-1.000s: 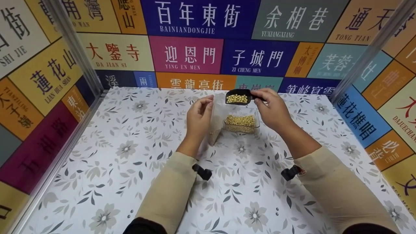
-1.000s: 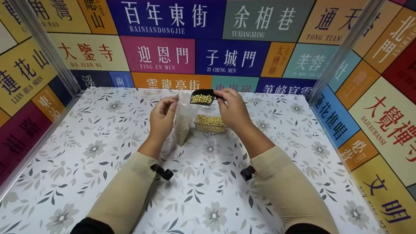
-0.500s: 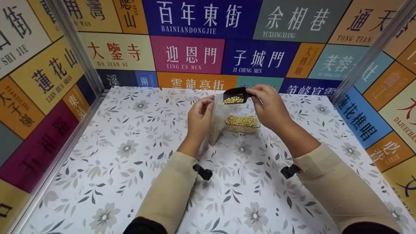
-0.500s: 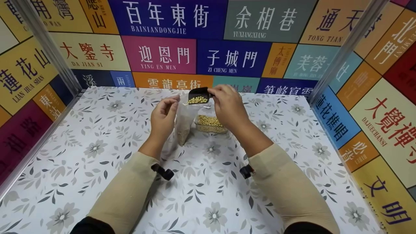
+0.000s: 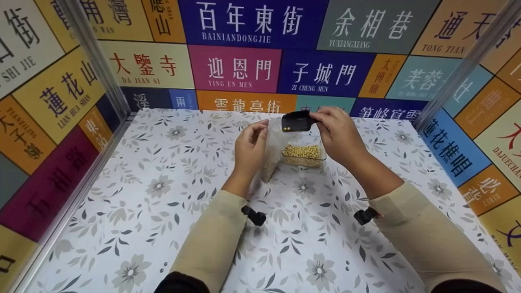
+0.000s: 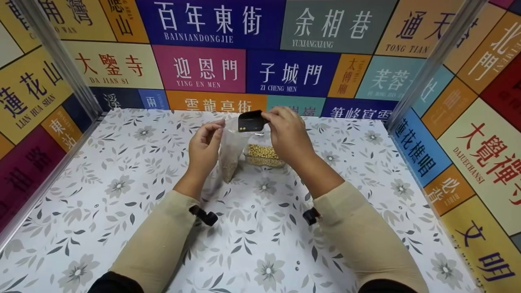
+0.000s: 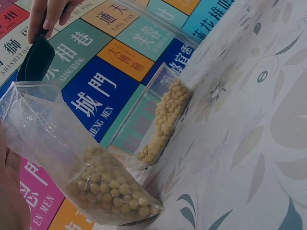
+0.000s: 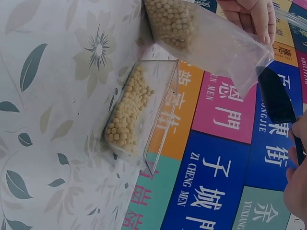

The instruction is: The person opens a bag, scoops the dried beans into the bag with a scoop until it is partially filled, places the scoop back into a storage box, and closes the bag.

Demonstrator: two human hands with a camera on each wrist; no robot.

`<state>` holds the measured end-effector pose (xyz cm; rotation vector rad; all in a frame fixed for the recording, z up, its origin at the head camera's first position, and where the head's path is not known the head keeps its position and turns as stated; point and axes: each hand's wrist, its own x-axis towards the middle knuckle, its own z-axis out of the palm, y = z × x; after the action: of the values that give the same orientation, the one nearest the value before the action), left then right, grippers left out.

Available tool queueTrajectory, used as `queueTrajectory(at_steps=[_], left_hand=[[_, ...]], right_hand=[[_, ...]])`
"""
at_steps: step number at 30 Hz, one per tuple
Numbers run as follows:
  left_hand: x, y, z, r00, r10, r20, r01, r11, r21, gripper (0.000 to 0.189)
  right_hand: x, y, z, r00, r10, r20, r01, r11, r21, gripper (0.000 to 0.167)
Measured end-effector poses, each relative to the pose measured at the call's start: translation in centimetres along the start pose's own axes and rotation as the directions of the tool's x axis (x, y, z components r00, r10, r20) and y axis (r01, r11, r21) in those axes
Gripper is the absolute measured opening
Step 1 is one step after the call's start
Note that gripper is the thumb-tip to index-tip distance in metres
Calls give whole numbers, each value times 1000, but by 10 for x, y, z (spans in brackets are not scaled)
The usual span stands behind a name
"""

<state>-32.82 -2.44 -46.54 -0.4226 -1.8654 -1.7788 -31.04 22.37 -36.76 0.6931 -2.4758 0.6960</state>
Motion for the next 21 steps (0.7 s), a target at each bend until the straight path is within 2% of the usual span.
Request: queueTrajectory(at_steps=[4, 7, 9, 13, 16, 21], left_hand=[[1, -1, 0, 1000, 9, -6, -9, 1000, -9, 21], [1, -1, -1, 1000, 1, -10, -1, 1000, -13, 20], [1, 1, -1, 1000, -18, -10, 18, 1000, -18, 19], [0, 1, -1, 999, -50, -7, 50, 998, -28, 17], [0, 0, -1, 999, -50, -6, 50, 998, -35, 19], [-1, 1, -2, 999, -44, -8, 44, 998, -38, 17]], right_hand=[[-2, 4, 0, 1000, 20, 3, -20, 1000, 10, 31], [-5, 10, -1, 995, 94, 23, -95, 993, 64, 33], [-8, 17, -3, 982, 182, 46, -186, 976, 114, 35], [-11, 34, -3, 931, 349, 105, -363, 913, 184, 38], [-14, 48, 0, 908, 398, 133, -417, 890, 182, 39], [-20, 68, 14, 895, 421, 149, -439, 889, 129, 37]])
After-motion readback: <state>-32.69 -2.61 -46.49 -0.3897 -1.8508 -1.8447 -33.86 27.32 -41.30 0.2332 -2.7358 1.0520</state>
